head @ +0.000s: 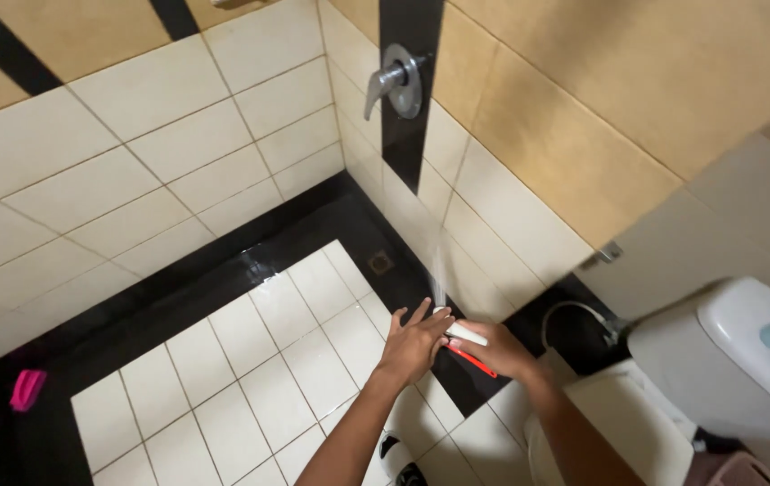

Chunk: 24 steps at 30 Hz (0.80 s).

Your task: The person wipes the toilet seat and tank with a yellow sponge, then cleans the sink basin and faucet with a green cloth. They then use a handheld bidet sprayer to rinse the tiled floor, directing the water stream across the white and black tiles.

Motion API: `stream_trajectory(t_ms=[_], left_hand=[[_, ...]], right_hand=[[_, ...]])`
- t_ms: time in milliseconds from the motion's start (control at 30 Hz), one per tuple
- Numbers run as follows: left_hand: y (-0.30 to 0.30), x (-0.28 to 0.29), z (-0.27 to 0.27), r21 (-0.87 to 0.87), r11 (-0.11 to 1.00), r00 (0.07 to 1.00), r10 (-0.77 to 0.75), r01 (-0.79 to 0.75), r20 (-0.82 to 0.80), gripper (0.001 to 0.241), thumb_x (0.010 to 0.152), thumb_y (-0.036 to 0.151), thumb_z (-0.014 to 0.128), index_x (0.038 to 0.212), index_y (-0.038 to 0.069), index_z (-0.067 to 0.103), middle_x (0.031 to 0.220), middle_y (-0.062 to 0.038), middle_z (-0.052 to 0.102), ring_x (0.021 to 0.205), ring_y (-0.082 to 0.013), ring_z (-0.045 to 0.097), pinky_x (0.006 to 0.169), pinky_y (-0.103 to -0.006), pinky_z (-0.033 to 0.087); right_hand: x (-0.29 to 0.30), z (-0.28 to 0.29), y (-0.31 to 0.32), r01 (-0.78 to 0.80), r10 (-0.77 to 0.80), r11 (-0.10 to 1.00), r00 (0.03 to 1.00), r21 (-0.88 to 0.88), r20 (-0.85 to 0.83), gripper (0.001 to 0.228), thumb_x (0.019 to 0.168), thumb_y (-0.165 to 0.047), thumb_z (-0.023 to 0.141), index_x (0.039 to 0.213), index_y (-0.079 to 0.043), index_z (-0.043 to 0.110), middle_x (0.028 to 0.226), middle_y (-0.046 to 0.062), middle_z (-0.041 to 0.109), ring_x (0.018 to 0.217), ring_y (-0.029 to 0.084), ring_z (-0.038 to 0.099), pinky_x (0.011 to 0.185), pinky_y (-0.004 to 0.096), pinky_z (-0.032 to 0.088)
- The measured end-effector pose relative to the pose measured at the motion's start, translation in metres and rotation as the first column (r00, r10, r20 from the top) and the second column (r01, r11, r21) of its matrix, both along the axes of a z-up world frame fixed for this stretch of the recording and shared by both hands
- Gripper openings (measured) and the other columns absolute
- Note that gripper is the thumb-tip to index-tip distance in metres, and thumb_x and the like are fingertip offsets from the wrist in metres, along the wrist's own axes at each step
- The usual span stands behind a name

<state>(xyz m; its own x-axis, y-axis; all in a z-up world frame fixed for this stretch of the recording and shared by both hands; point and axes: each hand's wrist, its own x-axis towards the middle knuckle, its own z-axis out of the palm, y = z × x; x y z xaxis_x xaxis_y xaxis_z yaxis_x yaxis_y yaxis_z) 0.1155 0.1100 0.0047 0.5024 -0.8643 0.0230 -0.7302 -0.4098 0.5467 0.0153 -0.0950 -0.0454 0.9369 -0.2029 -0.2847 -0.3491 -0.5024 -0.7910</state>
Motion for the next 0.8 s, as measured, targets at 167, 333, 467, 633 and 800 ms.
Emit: stream_trajectory(t_ms=[167,333,467,633,800], left_hand=[[0.014,-0.032,-0.006,0.0,0.998,0.998,-0.058,0.058,0.013,0.04,0.099,0.017,0.06,0.139,0.016,0.062,0.155,-0.001,0.051,0.152,-0.0276,0.032,0.118,-0.06,0.021],[0.032,-0.063,-0.005,0.032,0.99,0.99,-0.138,0.138,0.002,0.041,0.099,0.018,0.061,0.14,0.016,0.06,0.154,-0.001,0.052,0.151,-0.0279,0.033,0.119,-0.0601,0.02],[0.041,-0.089,-0.008,0.056,0.977,0.977,-0.208,0.206,0.034,0.041,0.099,0.02,0.06,0.141,0.017,0.06,0.155,0.0,0.051,0.152,-0.0282,0.033,0.119,-0.0585,0.02],[0.038,-0.118,-0.008,0.071,0.951,0.951,-0.305,0.302,0.04,0.042,0.099,0.019,0.061,0.141,0.017,0.06,0.154,-0.001,0.05,0.152,-0.0281,0.032,0.117,-0.0619,0.018],[0.028,-0.143,-0.011,0.07,0.908,0.908,-0.417,0.413,0.044,0.041,0.098,0.018,0.063,0.138,0.016,0.061,0.156,0.001,0.049,0.152,-0.0279,0.032,0.116,-0.0621,0.021]], right_hand=[[-0.045,0.0,0.027,0.087,-0.09,0.993,0.995,0.081,0.038,0.062,0.089,-0.038,0.073,0.139,-0.004,0.06,0.134,0.012,0.072,0.123,0.018,0.069,0.103,0.032,0.05],[-0.09,-0.024,0.052,0.139,-0.145,0.988,0.986,0.074,0.085,0.062,0.088,-0.037,0.073,0.139,-0.004,0.062,0.135,0.012,0.072,0.124,0.018,0.068,0.104,0.032,0.049],[-0.13,-0.021,0.073,0.226,-0.229,0.973,0.971,0.052,0.064,0.063,0.089,-0.04,0.073,0.141,-0.006,0.059,0.139,0.012,0.068,0.129,0.019,0.064,0.107,0.033,0.046],[-0.175,-0.014,0.093,0.359,-0.359,0.933,0.933,0.014,-0.03,0.063,0.089,-0.042,0.073,0.14,-0.008,0.06,0.137,0.013,0.069,0.129,0.023,0.065,0.107,0.034,0.047],[-0.216,-0.029,0.1,0.436,-0.435,0.899,0.9,-0.036,0.021,0.066,0.091,-0.049,0.069,0.141,-0.008,0.06,0.136,0.016,0.068,0.128,0.026,0.064,0.107,0.035,0.047]])
